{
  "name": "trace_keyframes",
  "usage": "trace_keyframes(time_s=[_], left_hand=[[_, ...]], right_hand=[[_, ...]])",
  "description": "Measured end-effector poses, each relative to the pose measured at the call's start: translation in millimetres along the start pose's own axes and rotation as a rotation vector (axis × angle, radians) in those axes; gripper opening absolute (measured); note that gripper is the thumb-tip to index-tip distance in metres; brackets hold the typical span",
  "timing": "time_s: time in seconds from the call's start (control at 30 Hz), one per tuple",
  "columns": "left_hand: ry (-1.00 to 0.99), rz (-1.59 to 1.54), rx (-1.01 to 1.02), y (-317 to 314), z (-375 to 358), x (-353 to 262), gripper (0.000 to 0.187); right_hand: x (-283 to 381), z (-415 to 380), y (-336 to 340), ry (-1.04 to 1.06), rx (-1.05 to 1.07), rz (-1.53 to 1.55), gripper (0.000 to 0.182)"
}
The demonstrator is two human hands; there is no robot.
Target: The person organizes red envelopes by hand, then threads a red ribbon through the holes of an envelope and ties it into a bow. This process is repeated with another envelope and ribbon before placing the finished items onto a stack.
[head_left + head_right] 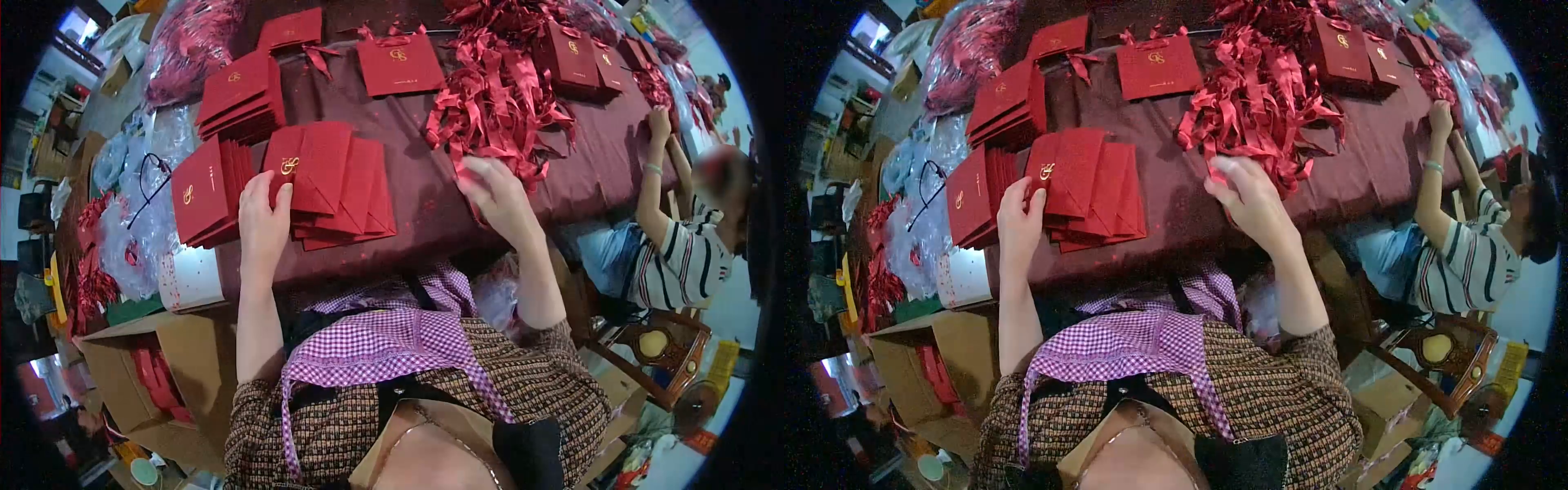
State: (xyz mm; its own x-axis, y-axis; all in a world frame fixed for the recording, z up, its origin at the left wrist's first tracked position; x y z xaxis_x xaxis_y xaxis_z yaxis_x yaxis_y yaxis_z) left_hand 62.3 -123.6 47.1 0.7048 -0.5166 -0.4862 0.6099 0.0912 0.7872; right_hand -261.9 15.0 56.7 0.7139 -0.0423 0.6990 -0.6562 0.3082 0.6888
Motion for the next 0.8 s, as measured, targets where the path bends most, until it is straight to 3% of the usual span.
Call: trace_keyframes(time_s=[0.07,0.17,0.27,0.3,0.37,0.4,0.5,0.67,0.77,0.8], left_hand=[[-0.013,0.022,0.012,-4,2,-8,0.038],[-0.072,0.023,0.013,-14,6,-16,0.038],[-0.099,0.064,0.014,-19,5,-24,0.039],[-0.111,0.091,0.028,-21,5,-26,0.039],[-0.141,0.127,-0.003,-22,3,-30,0.04],[-0.142,0.131,0.022,-23,3,-32,0.04],[-0.137,0.139,0.035,-27,3,-33,0.04],[-0.135,0.133,0.029,-30,4,-34,0.04],[-0.135,0.131,0.004,-26,3,-41,0.041],[-0.136,0.131,0.006,-24,2,-42,0.041]], right_hand=[[4,22,-8,0.139,-0.218,-0.122,0.041],[7,62,-32,0.121,-0.111,-0.31,0.049],[-20,84,-57,0.241,-0.005,-0.519,0.043],[-18,87,-51,0.32,-0.043,-0.36,0.029],[-31,93,-41,0.256,0.173,-0.163,0.021],[-26,88,-30,0.267,0.161,-0.073,0.017],[-15,68,-2,-0.057,0.259,0.07,0.012],[0,61,22,0.029,-0.07,0.534,0.015],[20,54,10,0.132,-0.01,0.678,0.014],[24,48,2,0.146,0.096,0.66,0.014]])
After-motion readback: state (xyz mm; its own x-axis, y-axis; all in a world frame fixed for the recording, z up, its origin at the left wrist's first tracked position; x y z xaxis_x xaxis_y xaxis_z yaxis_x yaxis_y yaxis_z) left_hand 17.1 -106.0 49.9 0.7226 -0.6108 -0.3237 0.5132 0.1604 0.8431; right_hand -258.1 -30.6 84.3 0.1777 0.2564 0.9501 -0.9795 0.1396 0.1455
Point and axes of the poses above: each hand's wrist, its own z-axis towards the middle knuckle, its own y-axis out of the back of the hand, x = y × z, the point moved 6 cm from there along z, towards the middle knuckle, and after that the axes turned 5 degrees about -y, right-handed, at the moved point
